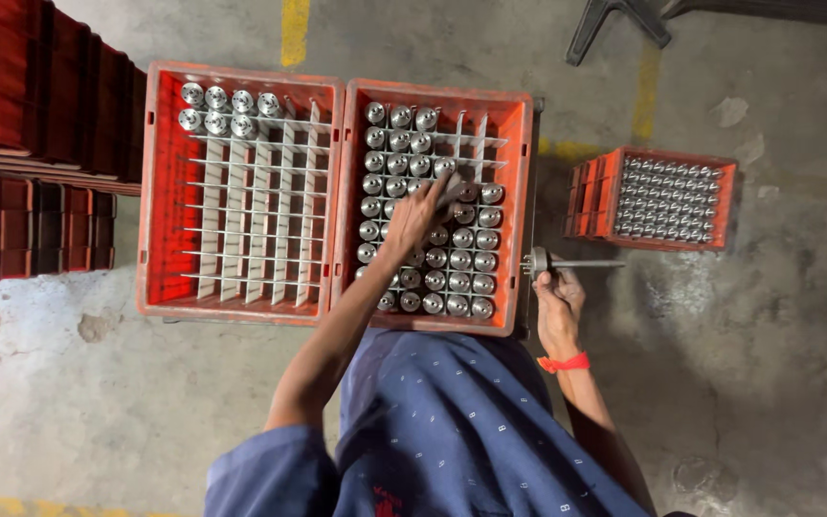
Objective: The person transfers small metal parts from one orange crate to another using a metal rod. They repeatedly pick up parts and place them into the receiving crate, then move the filled crate to a metal cart.
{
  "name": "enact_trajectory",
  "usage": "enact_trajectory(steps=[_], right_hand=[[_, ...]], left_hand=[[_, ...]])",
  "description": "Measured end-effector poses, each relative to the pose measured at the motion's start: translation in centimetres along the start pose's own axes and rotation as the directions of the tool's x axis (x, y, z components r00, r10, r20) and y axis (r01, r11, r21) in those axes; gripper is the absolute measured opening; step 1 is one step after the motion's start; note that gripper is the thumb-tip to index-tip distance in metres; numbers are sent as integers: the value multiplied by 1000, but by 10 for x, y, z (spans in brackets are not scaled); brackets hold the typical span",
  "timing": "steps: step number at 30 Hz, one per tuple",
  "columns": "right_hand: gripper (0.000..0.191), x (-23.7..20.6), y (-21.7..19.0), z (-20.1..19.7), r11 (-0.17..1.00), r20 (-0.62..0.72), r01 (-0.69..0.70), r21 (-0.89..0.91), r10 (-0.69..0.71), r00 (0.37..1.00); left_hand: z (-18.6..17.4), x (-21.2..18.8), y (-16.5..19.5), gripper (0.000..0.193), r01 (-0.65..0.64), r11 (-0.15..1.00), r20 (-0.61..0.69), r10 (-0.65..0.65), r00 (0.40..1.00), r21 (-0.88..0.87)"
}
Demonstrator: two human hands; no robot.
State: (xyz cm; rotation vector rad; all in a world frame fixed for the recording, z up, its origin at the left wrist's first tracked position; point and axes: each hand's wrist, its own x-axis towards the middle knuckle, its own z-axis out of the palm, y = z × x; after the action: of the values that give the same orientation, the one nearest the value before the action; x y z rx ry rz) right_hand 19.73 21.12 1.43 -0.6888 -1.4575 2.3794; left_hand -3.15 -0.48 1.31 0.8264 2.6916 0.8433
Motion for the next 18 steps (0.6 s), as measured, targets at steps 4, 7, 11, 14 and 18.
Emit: enact_trajectory(steps=[4,7,11,14,18], right_hand=[[37,-9,2,13,1000,-23,-28,10,28,999],[38,-20,7,25,997,1,-79,-16,79,997],[42,-31,14,30,996,54,-92,-14,92,994],[44,-36,16,29,993,50,-116,-31,118,992],[46,-44,18,31,987,9,-163,-12,163,987]], left_hand=[[-4,33,1,70,-367,919,-309,395,865,146],[-7,26,5,76,-327,945,-290,311,905,-6],[-32,2,-9,52,-256,917,-455,95,886,-307],[-72,-18,-54,43,-168,957,-605,-11,796,-239],[-140,-28,-133,62,419,905,-505,-396,767,-73]])
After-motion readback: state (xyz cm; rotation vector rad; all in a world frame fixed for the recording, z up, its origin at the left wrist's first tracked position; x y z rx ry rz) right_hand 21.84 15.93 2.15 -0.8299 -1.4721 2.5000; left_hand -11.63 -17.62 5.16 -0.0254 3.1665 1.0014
